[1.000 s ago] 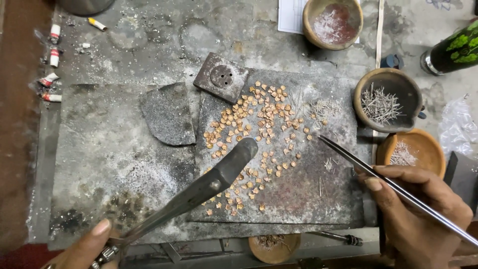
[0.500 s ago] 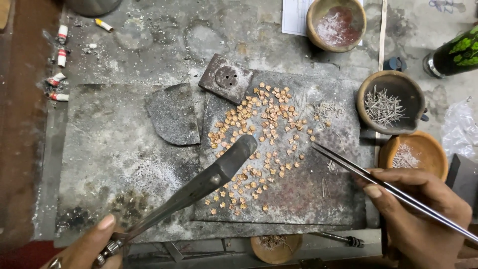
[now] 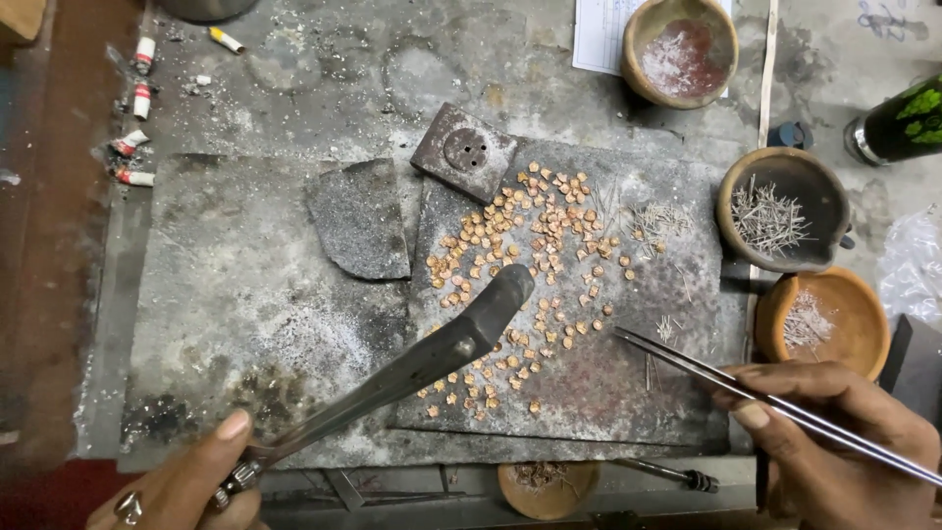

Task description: Soldering small metal jewelry components on a soldering block using a blowtorch and tweezers.

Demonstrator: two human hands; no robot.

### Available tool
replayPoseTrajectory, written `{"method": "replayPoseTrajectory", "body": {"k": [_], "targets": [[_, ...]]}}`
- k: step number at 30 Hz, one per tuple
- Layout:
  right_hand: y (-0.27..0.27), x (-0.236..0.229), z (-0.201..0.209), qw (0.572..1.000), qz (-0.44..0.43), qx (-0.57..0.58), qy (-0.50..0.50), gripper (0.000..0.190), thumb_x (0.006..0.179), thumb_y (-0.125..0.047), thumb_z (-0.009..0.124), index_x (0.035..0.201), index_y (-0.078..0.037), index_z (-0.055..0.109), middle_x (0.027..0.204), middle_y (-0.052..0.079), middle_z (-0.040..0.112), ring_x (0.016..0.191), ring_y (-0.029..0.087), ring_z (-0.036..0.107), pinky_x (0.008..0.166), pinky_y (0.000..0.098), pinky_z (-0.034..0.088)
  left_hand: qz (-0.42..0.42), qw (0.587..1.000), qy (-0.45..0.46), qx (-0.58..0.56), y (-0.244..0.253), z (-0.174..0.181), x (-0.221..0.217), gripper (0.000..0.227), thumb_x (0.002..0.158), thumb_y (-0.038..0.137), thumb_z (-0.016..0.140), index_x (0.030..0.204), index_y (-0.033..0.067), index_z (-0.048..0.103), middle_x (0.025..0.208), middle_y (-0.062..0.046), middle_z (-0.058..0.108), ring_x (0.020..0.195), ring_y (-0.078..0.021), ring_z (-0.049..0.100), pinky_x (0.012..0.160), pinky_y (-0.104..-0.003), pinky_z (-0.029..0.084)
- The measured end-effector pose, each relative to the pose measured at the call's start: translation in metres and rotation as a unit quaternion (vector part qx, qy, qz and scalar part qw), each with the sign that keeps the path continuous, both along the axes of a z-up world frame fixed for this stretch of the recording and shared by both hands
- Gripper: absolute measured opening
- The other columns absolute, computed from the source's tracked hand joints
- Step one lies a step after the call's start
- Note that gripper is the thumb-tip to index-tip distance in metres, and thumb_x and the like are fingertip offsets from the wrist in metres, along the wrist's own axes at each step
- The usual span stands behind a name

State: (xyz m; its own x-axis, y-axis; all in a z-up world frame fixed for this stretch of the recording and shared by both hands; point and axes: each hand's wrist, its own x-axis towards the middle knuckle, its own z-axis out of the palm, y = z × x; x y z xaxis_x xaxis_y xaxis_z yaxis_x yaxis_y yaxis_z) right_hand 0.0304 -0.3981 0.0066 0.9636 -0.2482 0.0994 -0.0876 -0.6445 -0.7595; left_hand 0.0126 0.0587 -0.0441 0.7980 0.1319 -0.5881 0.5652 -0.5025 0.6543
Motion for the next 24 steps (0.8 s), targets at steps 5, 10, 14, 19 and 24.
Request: {"method": "replayPoseTrajectory", "body": {"k": [5, 10, 14, 19, 24], "targets": [[0.021, 0.014, 0.006, 0.999, -0.052, 0.006, -0.006, 0.018, 0.092, 0.006, 0.072, 0.108, 0.012, 0.066, 0.099, 0.023, 0.073, 0.089, 0.025, 0.074, 0.083, 0.0277, 0.057, -0.176, 0.919, -0.299, 0.190, -0.005, 0.005, -0.017, 0.089, 0.067, 0.030, 0.085, 0.149, 0.0313, 0.050, 0.067, 0.009, 0.069, 0.053, -0.0023, 0.072, 0.061, -0.020, 0.062], [0.023, 0.029, 0.006, 0.999, -0.025, -0.036, 0.013, 0.018, 0.087, -0.002, 0.079, 0.102, 0.005, 0.073, 0.100, 0.016, 0.076, 0.088, 0.018, 0.071, 0.080, 0.0269, 0.055, -0.197, 0.921, -0.258, 0.214, -0.004, 0.011, -0.017, 0.101, 0.058, 0.043, 0.089, 0.150, 0.0356, 0.048, 0.102, 0.005, 0.082, 0.086, -0.0054, 0.084, 0.082, -0.031, 0.067], [0.030, 0.032, 0.010, 0.999, -0.016, -0.033, 0.012, 0.018, 0.087, 0.001, 0.079, 0.102, 0.007, 0.072, 0.099, 0.017, 0.076, 0.088, 0.019, 0.073, 0.081, 0.0270, 0.057, -0.180, 0.908, -0.314, 0.213, -0.009, 0.014, -0.013, 0.085, 0.066, 0.035, 0.084, 0.145, 0.0284, 0.055, 0.096, 0.003, 0.080, 0.080, -0.0070, 0.081, 0.082, -0.030, 0.065], [0.027, 0.034, 0.006, 0.999, -0.004, -0.035, 0.006, 0.016, 0.087, 0.000, 0.078, 0.101, 0.006, 0.072, 0.098, 0.017, 0.076, 0.087, 0.019, 0.071, 0.081, 0.0274, 0.055, -0.226, 0.905, -0.273, 0.236, 0.000, 0.006, -0.018, 0.107, 0.056, 0.047, 0.090, 0.153, 0.0376, 0.045, 0.107, 0.007, 0.080, 0.095, -0.0102, 0.080, 0.085, -0.036, 0.062], [0.025, 0.027, 0.008, 0.999, -0.022, -0.023, 0.006, 0.017, 0.085, 0.000, 0.079, 0.099, 0.008, 0.072, 0.099, 0.018, 0.076, 0.087, 0.021, 0.073, 0.080, 0.0278, 0.058, -0.261, 0.897, -0.244, 0.259, 0.011, -0.014, -0.015, 0.100, 0.068, 0.047, 0.082, 0.156, 0.0407, 0.036, 0.066, 0.011, 0.068, 0.056, -0.0056, 0.069, 0.062, -0.028, 0.060]]}}
